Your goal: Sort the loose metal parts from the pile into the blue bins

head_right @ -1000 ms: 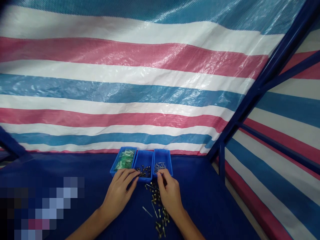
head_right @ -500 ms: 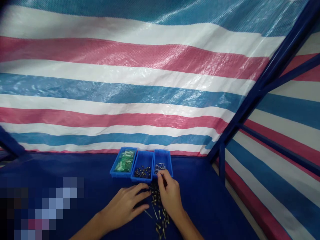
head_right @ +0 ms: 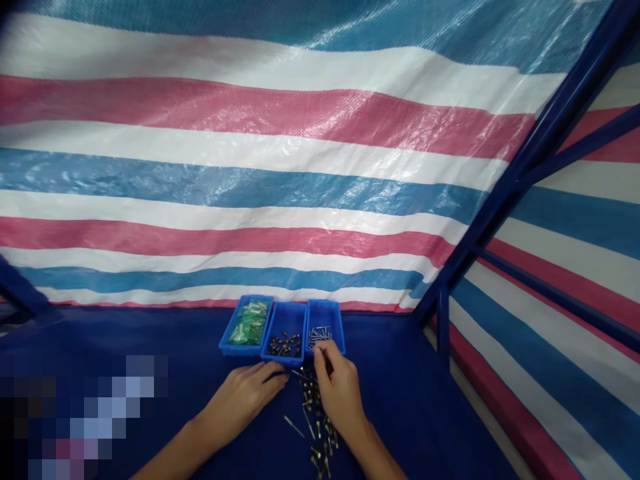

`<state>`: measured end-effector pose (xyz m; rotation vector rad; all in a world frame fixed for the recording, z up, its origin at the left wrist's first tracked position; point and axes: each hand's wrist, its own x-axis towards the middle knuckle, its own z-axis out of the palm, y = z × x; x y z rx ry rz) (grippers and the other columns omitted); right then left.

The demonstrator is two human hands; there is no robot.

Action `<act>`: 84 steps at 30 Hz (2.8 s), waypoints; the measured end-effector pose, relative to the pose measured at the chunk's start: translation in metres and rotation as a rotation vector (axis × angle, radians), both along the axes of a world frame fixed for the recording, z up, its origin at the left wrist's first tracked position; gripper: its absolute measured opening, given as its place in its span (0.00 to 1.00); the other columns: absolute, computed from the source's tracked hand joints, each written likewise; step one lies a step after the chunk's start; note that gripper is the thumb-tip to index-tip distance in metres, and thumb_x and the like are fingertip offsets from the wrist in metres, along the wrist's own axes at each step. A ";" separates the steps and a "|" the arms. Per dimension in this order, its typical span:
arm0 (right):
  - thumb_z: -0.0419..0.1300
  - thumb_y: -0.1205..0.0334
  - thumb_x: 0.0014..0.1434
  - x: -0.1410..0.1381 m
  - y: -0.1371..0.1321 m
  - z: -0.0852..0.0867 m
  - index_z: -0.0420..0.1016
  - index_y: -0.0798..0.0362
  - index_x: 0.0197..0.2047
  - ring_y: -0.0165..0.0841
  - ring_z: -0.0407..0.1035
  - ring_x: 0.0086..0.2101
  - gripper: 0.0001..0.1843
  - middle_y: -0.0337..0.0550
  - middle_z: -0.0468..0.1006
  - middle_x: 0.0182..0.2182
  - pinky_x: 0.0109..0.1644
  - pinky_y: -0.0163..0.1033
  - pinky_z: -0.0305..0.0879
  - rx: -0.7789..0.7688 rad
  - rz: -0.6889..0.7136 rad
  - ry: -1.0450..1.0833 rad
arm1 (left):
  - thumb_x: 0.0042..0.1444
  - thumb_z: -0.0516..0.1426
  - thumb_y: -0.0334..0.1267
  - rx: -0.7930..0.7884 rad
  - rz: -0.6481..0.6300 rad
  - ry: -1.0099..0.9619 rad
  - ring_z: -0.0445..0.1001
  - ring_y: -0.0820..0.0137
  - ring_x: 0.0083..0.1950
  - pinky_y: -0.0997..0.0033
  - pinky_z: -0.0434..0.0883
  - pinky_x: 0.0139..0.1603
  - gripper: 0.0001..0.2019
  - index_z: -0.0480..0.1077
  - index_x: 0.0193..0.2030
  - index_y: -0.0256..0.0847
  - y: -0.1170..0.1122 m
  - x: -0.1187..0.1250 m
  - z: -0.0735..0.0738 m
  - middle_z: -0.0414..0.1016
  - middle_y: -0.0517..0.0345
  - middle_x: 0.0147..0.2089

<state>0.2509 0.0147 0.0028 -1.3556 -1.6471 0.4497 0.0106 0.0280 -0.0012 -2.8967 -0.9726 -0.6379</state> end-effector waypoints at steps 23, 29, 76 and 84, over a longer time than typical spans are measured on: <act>0.51 0.48 0.78 0.001 0.001 -0.003 0.78 0.49 0.46 0.31 0.69 0.27 0.19 0.37 0.77 0.30 0.33 0.34 0.62 -0.027 0.009 0.010 | 0.70 0.54 0.20 -0.180 -0.043 -0.033 0.79 0.63 0.54 0.66 0.80 0.55 0.19 0.74 0.61 0.42 -0.007 0.002 0.012 0.77 0.54 0.53; 0.51 0.48 0.78 0.001 0.001 -0.001 0.78 0.49 0.45 0.31 0.70 0.27 0.19 0.37 0.79 0.31 0.33 0.33 0.63 -0.006 0.011 0.003 | 0.68 0.57 0.21 -0.166 -0.045 0.051 0.79 0.61 0.53 0.64 0.80 0.54 0.19 0.74 0.60 0.42 -0.009 0.004 0.020 0.78 0.53 0.53; 0.51 0.48 0.78 0.001 0.001 -0.003 0.77 0.49 0.45 0.32 0.70 0.27 0.19 0.37 0.78 0.30 0.34 0.34 0.62 -0.018 0.008 0.011 | 0.69 0.56 0.21 -0.156 0.112 0.023 0.79 0.60 0.51 0.62 0.78 0.56 0.14 0.77 0.51 0.41 -0.013 0.009 0.010 0.80 0.53 0.51; 0.51 0.49 0.78 0.002 0.001 -0.003 0.78 0.49 0.46 0.32 0.72 0.28 0.18 0.38 0.81 0.32 0.35 0.33 0.64 0.000 0.016 0.012 | 0.70 0.57 0.23 -0.250 -0.103 -0.004 0.79 0.61 0.54 0.65 0.78 0.58 0.15 0.75 0.58 0.43 -0.018 0.010 0.023 0.79 0.55 0.55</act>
